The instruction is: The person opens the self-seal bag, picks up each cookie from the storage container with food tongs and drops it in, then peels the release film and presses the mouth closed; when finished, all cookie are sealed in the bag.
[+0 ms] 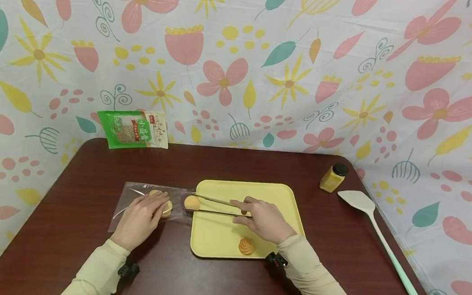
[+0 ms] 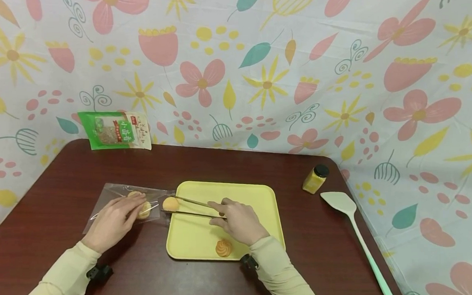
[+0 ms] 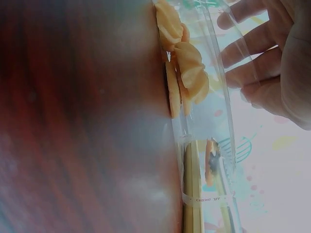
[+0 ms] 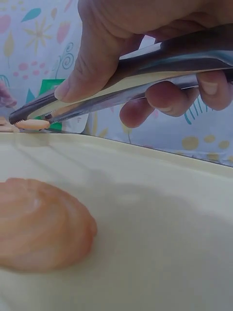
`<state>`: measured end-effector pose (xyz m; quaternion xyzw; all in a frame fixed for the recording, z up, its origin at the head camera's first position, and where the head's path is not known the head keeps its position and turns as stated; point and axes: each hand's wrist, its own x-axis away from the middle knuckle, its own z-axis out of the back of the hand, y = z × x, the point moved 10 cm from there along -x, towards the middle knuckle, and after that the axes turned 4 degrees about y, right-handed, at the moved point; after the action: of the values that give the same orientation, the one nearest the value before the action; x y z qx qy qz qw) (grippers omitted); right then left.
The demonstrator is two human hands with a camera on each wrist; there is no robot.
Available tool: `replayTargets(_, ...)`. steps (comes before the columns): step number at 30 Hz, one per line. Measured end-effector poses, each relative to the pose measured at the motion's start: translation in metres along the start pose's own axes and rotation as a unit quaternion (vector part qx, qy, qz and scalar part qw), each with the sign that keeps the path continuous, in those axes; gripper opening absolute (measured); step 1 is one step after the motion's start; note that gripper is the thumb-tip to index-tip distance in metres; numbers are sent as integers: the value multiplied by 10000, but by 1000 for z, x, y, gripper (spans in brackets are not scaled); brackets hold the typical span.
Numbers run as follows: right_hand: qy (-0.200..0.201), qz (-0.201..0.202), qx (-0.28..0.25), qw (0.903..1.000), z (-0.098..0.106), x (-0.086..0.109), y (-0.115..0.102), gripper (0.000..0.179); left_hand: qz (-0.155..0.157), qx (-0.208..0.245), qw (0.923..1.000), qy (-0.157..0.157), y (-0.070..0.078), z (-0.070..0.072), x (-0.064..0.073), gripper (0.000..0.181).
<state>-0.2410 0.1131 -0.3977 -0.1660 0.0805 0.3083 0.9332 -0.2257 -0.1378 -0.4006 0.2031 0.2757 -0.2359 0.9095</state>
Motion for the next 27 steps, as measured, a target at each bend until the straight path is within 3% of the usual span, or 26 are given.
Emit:
replayTargets(16, -114, 200, -27, 9997, -8, -14, -15, 46, -32, -22, 10000, 77, -1, 0, 1, 29)
replayTargets(27, -92, 71, -62, 9999, -5, -10, -10, 46, -25, -76, 9999, 101, -1, 1, 0, 28)
